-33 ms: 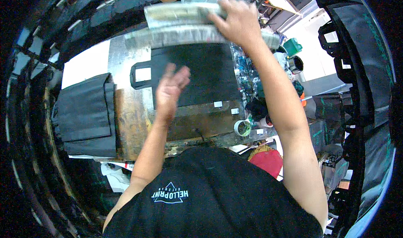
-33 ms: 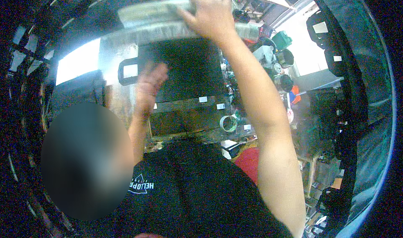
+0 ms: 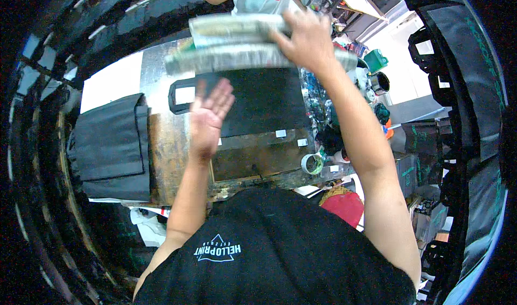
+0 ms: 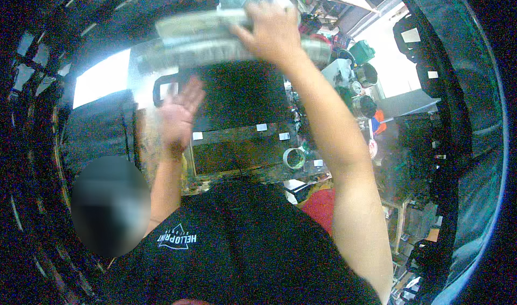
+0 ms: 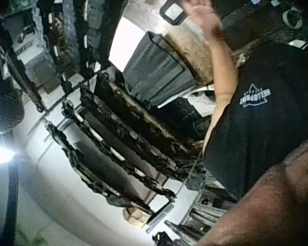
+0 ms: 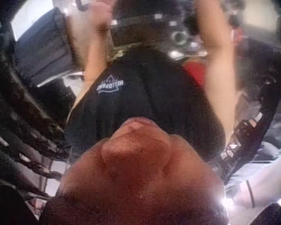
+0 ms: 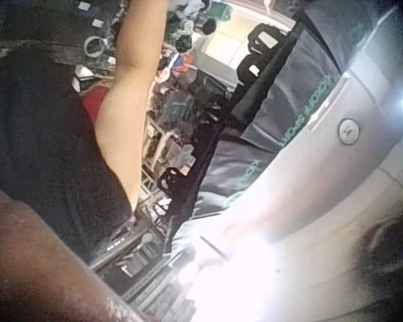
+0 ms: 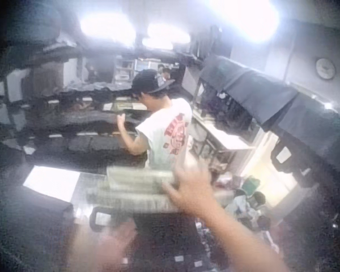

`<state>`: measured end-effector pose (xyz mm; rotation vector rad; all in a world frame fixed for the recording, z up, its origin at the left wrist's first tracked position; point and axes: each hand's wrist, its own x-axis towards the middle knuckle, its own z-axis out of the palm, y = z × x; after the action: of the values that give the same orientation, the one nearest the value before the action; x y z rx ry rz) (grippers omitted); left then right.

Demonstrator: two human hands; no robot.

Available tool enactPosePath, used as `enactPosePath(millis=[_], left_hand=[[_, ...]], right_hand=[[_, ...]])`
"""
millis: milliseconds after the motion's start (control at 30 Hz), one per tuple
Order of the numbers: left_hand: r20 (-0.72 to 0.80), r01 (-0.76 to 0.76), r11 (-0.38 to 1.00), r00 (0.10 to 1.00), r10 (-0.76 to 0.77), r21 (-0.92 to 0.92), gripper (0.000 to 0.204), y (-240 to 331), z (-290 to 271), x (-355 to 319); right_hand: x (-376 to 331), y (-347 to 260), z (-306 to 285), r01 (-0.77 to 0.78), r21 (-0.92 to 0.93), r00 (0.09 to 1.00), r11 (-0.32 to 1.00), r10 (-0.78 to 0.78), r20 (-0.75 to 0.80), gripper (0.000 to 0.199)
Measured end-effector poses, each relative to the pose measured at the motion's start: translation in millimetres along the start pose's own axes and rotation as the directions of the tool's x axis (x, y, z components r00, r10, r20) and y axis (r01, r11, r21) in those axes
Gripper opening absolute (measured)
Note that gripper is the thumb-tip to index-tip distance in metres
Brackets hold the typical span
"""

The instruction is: The person performs screen printing on black tote bags by positioning each bag on a flat surface, lowering a screen frame, and using a squeegee to apply green ink through the mesh. They lift the frame after each application and pass the printed bags to another person who removes them from the workspace.

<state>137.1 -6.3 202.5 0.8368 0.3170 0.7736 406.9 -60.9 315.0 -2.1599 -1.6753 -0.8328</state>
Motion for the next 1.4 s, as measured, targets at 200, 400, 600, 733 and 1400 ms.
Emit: enactPosePath(millis=[200, 400, 600, 733, 1400], left_hand=[[-0.218, 0.335, 0.899, 0.89, -0.4, -0.284, 0.144, -9, -57, -74], [-0.282, 0.451, 0.837, 0.797, -0.534, -0.31, 0.12, -69, -110, -96], [-0.402, 0.487, 0.832, 0.729, -0.555, -0.266, 0.115, -78, -108, -90], [-0.373, 0.512, 0.829, 0.741, -0.558, -0.225, 0.115, -83, -104, -88], [-0.46, 0.651, 0.714, 0.567, -0.683, -0.259, 0.125, -87, -117, -74]], right_hand=[[-132, -35, 32, 0.019, 0.072, 0.897, 0.997, -0.049, 0.439, 0.067], [-169, -47, 73, -0.104, 0.129, 0.766, 0.986, -0.003, 0.643, 0.066], [-192, -62, 70, -0.094, 0.157, 0.727, 0.983, -0.04, 0.686, 0.068], [-228, -71, 89, -0.005, 0.052, 0.86, 0.999, -0.023, 0.51, 0.062], [-4, 58, 325, -0.018, 0.108, 0.814, 0.994, -0.049, 0.579, 0.065]])
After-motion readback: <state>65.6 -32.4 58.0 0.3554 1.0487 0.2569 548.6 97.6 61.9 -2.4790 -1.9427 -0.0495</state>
